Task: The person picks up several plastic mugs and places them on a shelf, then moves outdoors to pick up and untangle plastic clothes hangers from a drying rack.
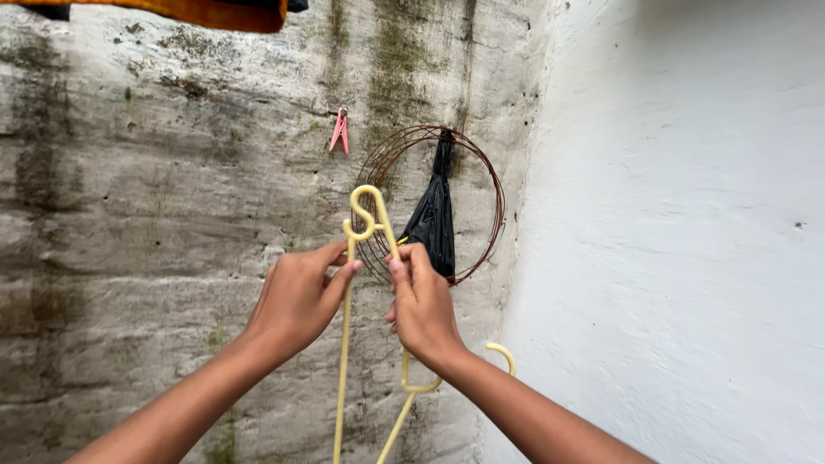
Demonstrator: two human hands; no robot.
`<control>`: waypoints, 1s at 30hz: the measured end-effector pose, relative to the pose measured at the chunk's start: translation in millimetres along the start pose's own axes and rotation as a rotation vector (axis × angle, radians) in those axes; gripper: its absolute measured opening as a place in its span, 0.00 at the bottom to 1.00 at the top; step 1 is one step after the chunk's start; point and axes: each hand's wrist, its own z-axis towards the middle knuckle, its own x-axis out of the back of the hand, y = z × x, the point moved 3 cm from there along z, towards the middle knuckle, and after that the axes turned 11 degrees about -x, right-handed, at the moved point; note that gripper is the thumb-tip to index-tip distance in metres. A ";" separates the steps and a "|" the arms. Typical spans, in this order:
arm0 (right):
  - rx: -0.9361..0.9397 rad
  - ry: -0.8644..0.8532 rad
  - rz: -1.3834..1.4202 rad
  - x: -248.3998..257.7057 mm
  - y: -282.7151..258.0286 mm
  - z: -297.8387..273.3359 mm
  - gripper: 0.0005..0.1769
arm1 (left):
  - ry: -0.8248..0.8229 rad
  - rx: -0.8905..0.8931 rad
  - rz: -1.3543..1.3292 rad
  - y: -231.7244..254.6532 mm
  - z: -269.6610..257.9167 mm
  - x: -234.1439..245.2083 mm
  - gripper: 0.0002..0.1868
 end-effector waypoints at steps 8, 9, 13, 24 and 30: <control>0.266 0.286 -0.119 -7.3 -24.8 60.6 0.11 | 0.060 -0.272 0.226 -47.7 84.1 17.0 0.20; 0.259 0.302 -0.115 -11.1 -30.2 67.9 0.11 | 0.086 -0.349 0.300 -56.6 94.6 19.5 0.22; 0.223 0.341 -0.127 -21.7 -44.5 90.3 0.12 | 0.208 -0.521 0.412 -90.7 125.9 21.1 0.26; 0.119 0.477 -0.333 -40.8 -50.9 125.4 0.12 | 0.068 -0.515 0.581 -159.2 193.3 4.2 0.32; 0.086 0.475 -0.399 -45.2 -53.3 160.7 0.11 | -0.075 -0.440 0.606 -185.6 206.3 -20.4 0.32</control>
